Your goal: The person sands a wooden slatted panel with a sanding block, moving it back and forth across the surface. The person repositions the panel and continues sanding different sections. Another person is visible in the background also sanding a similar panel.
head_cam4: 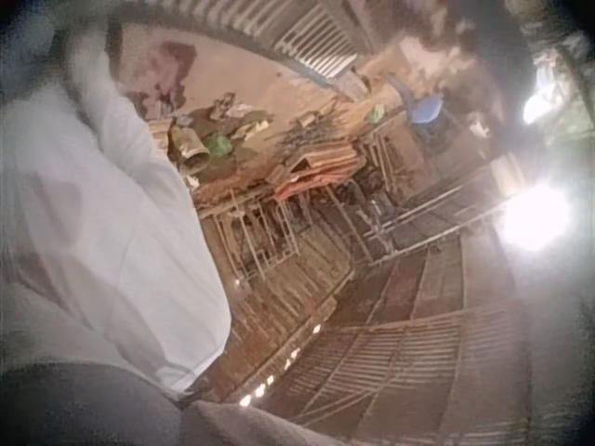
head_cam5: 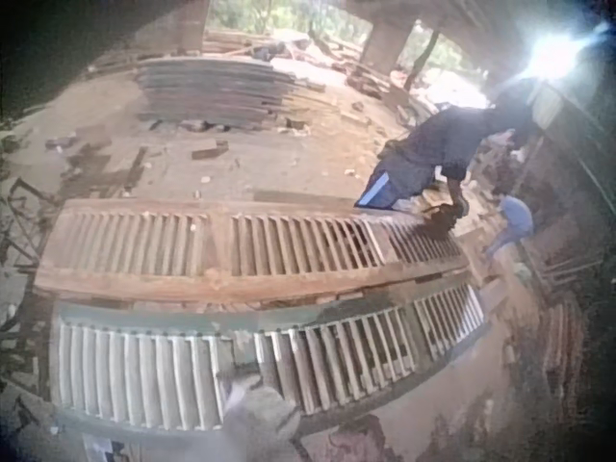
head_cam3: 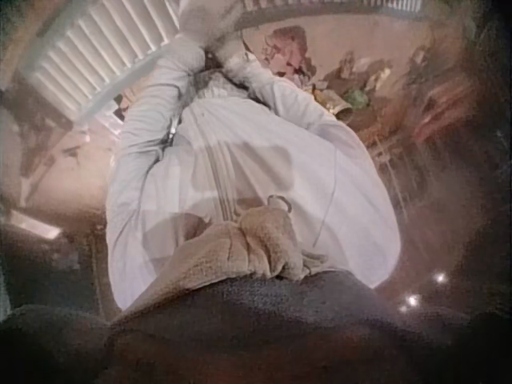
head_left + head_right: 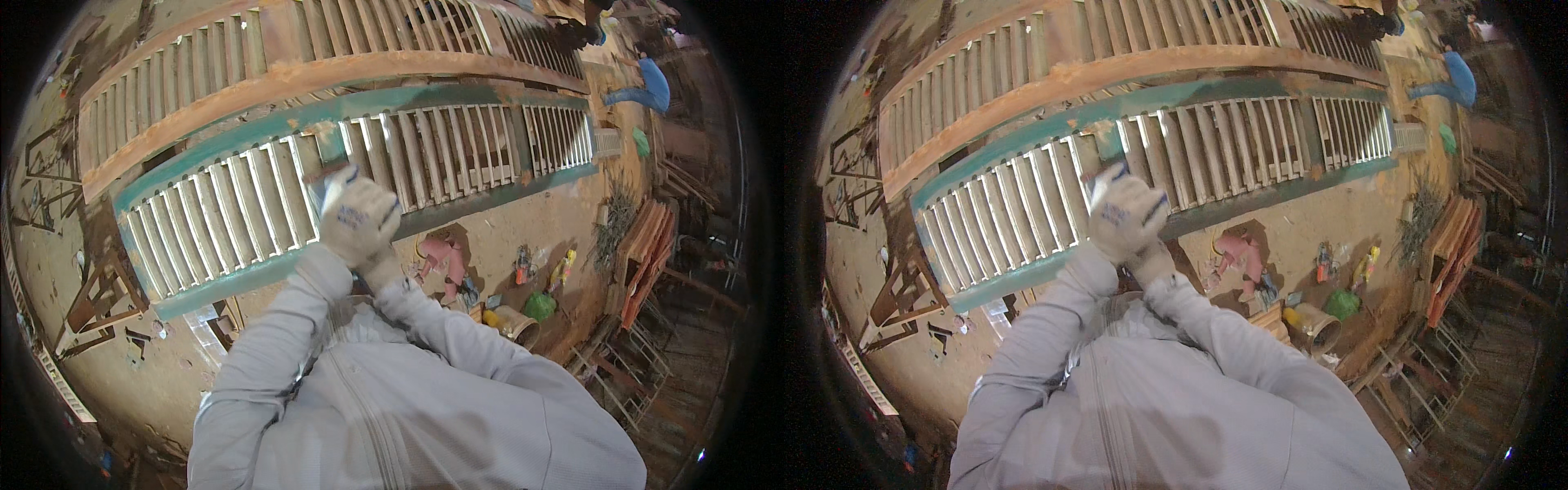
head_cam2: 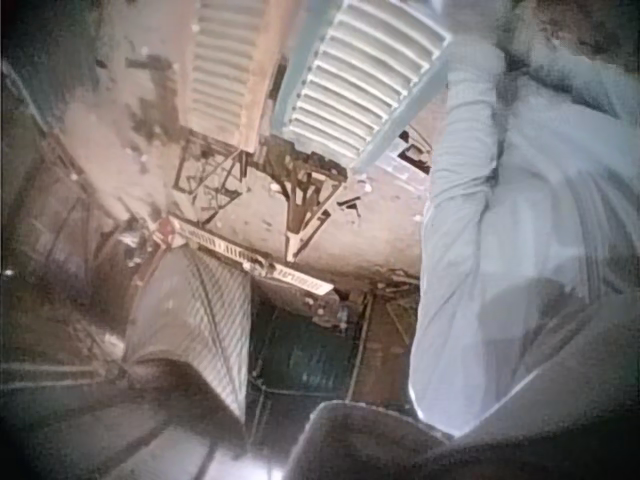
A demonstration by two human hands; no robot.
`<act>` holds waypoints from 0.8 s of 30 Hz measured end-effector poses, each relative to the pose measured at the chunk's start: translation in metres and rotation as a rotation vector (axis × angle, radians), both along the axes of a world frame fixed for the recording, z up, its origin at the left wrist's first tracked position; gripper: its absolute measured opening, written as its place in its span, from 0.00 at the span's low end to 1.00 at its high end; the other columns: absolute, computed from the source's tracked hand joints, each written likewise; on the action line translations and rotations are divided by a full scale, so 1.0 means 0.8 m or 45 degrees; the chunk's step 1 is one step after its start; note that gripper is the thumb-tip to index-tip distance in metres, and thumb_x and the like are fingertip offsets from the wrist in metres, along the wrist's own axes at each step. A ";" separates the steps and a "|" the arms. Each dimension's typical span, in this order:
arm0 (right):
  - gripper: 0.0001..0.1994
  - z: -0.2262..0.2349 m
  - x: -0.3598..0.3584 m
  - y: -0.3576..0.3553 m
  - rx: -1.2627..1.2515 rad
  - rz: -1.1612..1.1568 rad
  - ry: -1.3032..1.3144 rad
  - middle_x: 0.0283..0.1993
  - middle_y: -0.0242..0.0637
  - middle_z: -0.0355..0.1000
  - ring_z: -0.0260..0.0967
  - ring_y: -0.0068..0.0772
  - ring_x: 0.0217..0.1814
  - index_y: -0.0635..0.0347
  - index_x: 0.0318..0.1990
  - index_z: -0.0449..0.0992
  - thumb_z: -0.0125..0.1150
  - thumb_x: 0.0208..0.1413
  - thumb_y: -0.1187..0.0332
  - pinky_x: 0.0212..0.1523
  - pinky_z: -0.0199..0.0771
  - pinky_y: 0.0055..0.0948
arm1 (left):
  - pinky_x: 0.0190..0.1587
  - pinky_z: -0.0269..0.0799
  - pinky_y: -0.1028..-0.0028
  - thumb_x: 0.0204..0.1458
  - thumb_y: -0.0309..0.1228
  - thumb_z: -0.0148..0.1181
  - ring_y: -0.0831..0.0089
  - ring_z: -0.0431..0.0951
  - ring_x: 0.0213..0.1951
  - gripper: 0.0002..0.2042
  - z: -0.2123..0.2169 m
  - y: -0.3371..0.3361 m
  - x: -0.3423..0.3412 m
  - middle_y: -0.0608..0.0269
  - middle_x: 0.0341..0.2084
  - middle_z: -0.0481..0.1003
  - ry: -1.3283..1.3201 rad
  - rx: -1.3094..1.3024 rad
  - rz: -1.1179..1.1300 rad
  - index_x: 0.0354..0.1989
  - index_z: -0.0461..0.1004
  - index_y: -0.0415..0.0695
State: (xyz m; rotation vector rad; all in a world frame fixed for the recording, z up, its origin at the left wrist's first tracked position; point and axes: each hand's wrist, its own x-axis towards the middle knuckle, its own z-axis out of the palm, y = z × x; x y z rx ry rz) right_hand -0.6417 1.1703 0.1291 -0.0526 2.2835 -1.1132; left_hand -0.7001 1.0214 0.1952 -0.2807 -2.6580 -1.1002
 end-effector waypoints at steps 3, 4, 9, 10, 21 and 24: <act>0.40 -0.016 -0.057 -0.045 -0.060 -0.102 0.011 0.58 0.56 0.77 0.73 0.60 0.62 0.58 0.68 0.66 0.73 0.51 0.48 0.59 0.75 0.50 | 0.64 0.65 0.49 0.56 0.41 0.62 0.57 0.80 0.43 0.11 -0.004 -0.038 -0.060 0.58 0.31 0.79 0.003 -0.043 -0.043 0.36 0.82 0.47; 0.44 -0.014 -0.084 -0.065 -0.087 -0.094 -0.018 0.61 0.54 0.75 0.72 0.58 0.65 0.59 0.70 0.62 0.75 0.49 0.47 0.61 0.74 0.48 | 0.63 0.65 0.50 0.56 0.41 0.62 0.56 0.80 0.43 0.11 -0.012 -0.054 -0.081 0.58 0.33 0.80 0.068 -0.099 0.017 0.36 0.83 0.47; 0.49 -0.024 -0.171 -0.127 -0.356 -0.179 0.088 0.63 0.53 0.74 0.73 0.56 0.65 0.56 0.70 0.63 0.81 0.43 0.45 0.62 0.75 0.42 | 0.58 0.69 0.55 0.56 0.41 0.61 0.57 0.82 0.44 0.12 -0.007 -0.094 -0.150 0.59 0.34 0.84 0.145 -0.232 0.175 0.36 0.85 0.46; 0.49 -0.024 -0.173 -0.127 -0.351 -0.160 0.041 0.63 0.53 0.75 0.73 0.56 0.64 0.56 0.70 0.63 0.81 0.42 0.45 0.61 0.75 0.42 | 0.59 0.68 0.56 0.56 0.41 0.61 0.57 0.82 0.44 0.12 -0.010 -0.095 -0.151 0.59 0.35 0.84 0.172 -0.244 0.205 0.36 0.85 0.47; 0.24 -0.073 0.090 0.137 0.412 0.853 0.241 0.55 0.49 0.78 0.75 0.53 0.59 0.55 0.60 0.75 0.62 0.57 0.56 0.60 0.75 0.45 | 0.63 0.64 0.51 0.51 0.40 0.65 0.62 0.79 0.43 0.13 0.003 0.033 0.061 0.60 0.32 0.79 -0.088 -0.081 -0.066 0.40 0.82 0.46; 0.20 0.003 0.062 0.120 0.435 0.729 0.128 0.55 0.45 0.79 0.74 0.50 0.60 0.54 0.56 0.78 0.60 0.58 0.59 0.63 0.72 0.44 | 0.63 0.64 0.53 0.51 0.42 0.64 0.63 0.78 0.43 0.13 0.004 0.045 0.088 0.62 0.33 0.77 -0.043 -0.041 -0.168 0.39 0.80 0.48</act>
